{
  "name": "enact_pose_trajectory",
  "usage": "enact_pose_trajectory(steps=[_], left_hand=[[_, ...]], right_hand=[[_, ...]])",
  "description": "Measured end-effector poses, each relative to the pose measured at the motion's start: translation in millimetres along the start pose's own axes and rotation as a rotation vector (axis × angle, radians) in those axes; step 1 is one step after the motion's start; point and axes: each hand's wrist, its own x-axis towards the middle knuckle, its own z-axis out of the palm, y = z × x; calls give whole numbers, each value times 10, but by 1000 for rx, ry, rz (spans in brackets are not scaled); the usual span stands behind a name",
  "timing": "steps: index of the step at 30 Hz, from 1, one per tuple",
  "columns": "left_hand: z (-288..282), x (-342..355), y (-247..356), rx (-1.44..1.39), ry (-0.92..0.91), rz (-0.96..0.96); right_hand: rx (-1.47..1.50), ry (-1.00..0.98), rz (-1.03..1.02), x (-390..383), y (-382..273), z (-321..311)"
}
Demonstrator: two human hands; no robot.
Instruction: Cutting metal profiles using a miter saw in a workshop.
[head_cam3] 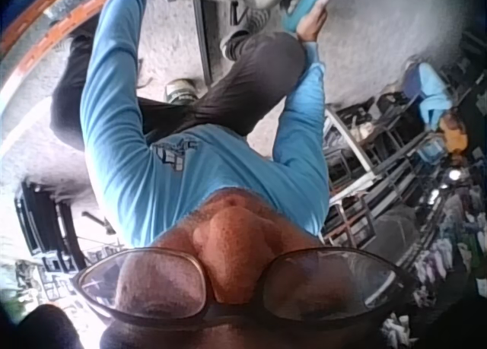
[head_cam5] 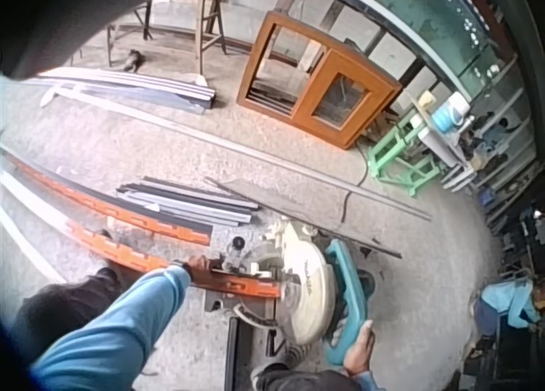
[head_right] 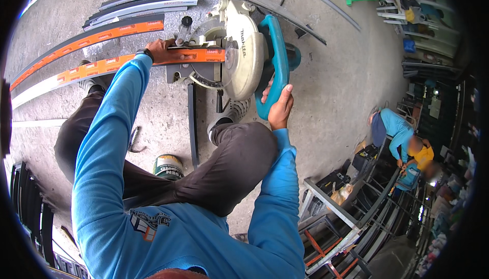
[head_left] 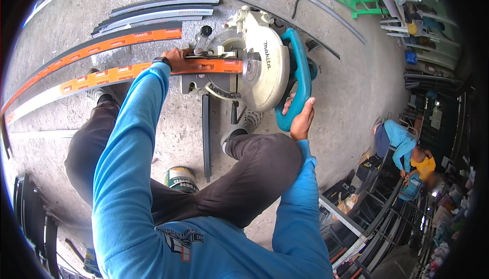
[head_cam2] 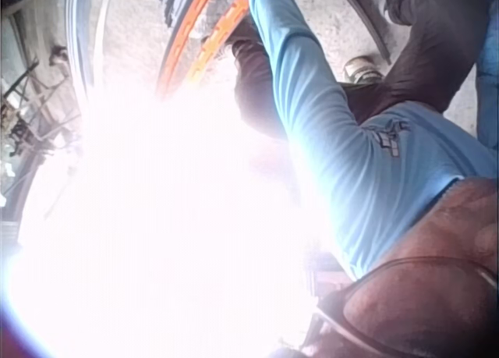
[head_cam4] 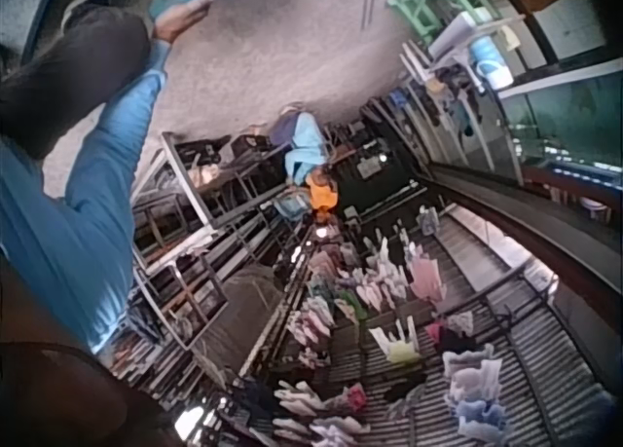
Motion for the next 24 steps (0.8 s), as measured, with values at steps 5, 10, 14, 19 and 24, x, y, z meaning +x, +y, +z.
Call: enact_pose_trajectory(steps=[5,10,14,19,24], left_hand=[[19,16,-33,-12,8,8],[2,4,-3,-23,-1,12],[2,8,-5,-18,-2,13],[43,49,-59,-10,18,28],[53,63,-52,-1,12,22]], right_hand=[[-19,5,1,1,19,-7],[-21,-4,-5,-2,36,-29],[-24,0,-5,-4,32,-26],[-18,-3,-5,-2,49,-23],[-16,-4,-10,-14,36,-11]])
